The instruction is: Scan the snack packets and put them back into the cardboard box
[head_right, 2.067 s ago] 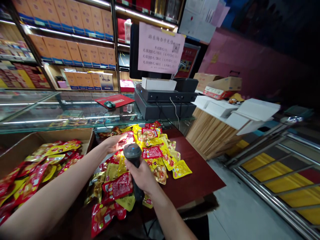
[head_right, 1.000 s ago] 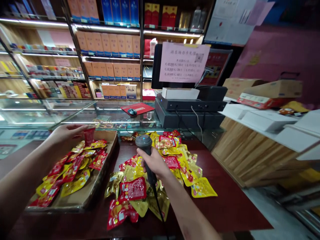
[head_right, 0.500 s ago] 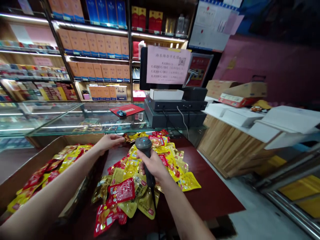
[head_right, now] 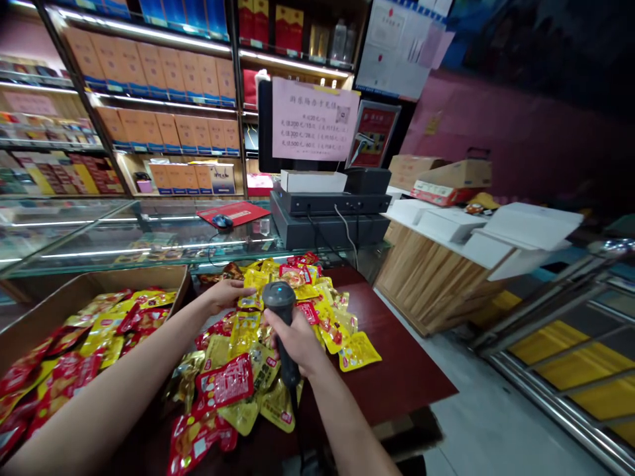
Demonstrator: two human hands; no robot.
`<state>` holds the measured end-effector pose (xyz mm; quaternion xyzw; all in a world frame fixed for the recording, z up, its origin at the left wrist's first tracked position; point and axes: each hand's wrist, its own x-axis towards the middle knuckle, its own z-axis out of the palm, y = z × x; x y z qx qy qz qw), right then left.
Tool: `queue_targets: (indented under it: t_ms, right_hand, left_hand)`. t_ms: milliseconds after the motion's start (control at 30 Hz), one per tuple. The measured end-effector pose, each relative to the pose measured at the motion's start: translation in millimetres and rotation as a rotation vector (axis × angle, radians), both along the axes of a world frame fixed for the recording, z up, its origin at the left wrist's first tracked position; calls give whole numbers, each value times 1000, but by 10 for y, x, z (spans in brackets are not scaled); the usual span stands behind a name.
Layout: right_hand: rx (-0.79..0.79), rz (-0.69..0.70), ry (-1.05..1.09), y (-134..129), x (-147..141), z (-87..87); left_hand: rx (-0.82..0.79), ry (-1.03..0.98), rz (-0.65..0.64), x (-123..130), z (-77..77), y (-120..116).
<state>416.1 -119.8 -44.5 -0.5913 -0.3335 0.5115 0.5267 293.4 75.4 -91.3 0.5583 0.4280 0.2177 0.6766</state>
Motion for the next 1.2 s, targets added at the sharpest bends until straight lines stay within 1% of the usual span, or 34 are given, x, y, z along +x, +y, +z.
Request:
queue_targets:
  t_ms: [67,133,200,300,467,733,1000,1200]
  right_hand:
    - [10,8,23,0,-65,-29]
    - [15,27,36,5,-138,-55]
    - [15,39,33,13,-216,-80]
    - [6,43,15,27,-327,-127]
    - [-26,59,-21,41,-444,-207]
    - [-20,44,-43,36,-476,-190]
    - [-28,48,-50,47,-468,-169]
    - [-36,52,-63,50,-459,-206]
  left_hand:
    - [-78,-94,1,-68,29,50]
    - [-108,-141,36,-115,33,86]
    - [-101,-144,71,-132,14,103]
    - [-60,-135,77,-124,-15,95]
    - [-19,-127,97,-123,10,61]
    - [-14,-142,69,-133,34,47]
    - [-28,-131,71,-122,102,-13]
    - [-26,-138,57,-121,114,-30]
